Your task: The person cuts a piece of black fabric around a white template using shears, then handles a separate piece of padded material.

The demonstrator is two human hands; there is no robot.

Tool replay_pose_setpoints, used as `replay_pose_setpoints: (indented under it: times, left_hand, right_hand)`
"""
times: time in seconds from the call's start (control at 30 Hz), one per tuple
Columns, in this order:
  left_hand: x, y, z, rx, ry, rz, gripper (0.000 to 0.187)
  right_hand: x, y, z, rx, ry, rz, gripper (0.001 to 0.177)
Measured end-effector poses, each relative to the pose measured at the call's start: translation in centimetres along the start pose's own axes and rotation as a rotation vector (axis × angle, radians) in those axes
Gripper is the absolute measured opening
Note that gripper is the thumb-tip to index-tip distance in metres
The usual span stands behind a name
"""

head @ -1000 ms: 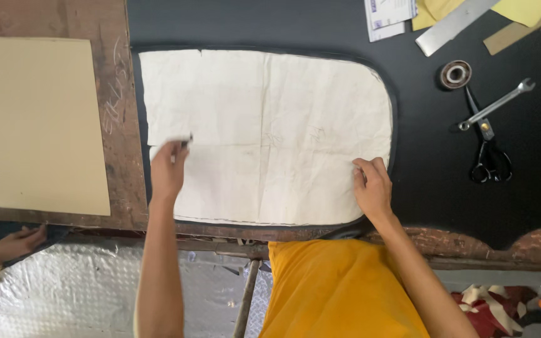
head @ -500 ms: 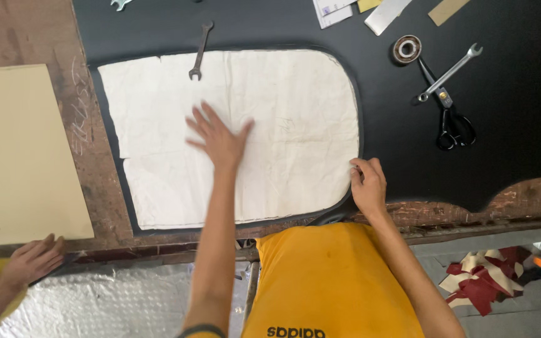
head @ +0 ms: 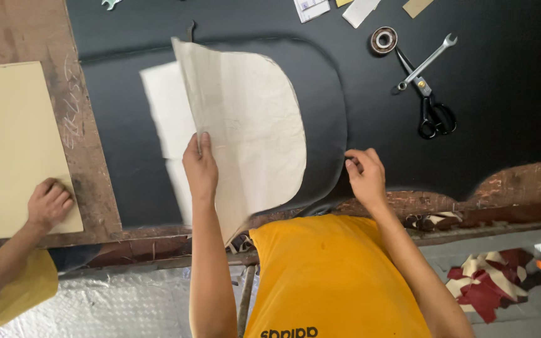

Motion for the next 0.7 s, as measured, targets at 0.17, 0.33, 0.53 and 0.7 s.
replay_pose_setpoints:
  times: [0.17, 0.33, 0.53, 0.7]
  left_hand:
    - [-10.3, 2.2, -7.0, 0.28, -0.042, -0.387, 0.036]
    - [-19.1, 4.3, -13.6, 0.373, -0.247, -0.259, 0.088]
    - [-23.7, 3.7, -18.1, 0.18, -0.512, 0.343, 0.109]
    - [-26.4, 0.4, -18.0, 0.241, -0.584, 0.759, 0.107]
  right_hand:
    - [7.5, 3.5, 1.9, 0.19, 0.075, 0.071, 0.067]
    - [18.1, 5.5, 0.9, 0.457, 0.421, -0.1, 0.106]
    - [21.9, 5.3, -0.8, 0.447, 0.771, -0.027, 0.117]
    - [18.1, 4.8, -1.6, 0.639, 0.66, 0.102, 0.118]
Point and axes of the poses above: each hand's wrist, its own z-axis towards the middle knuckle, its own y-axis out of the back of the hand, x = y × z, the point moved 8 cm from there along z, towards the middle knuckle, and after that the axes turned 5 degrees about z, right-handed, at the moved point
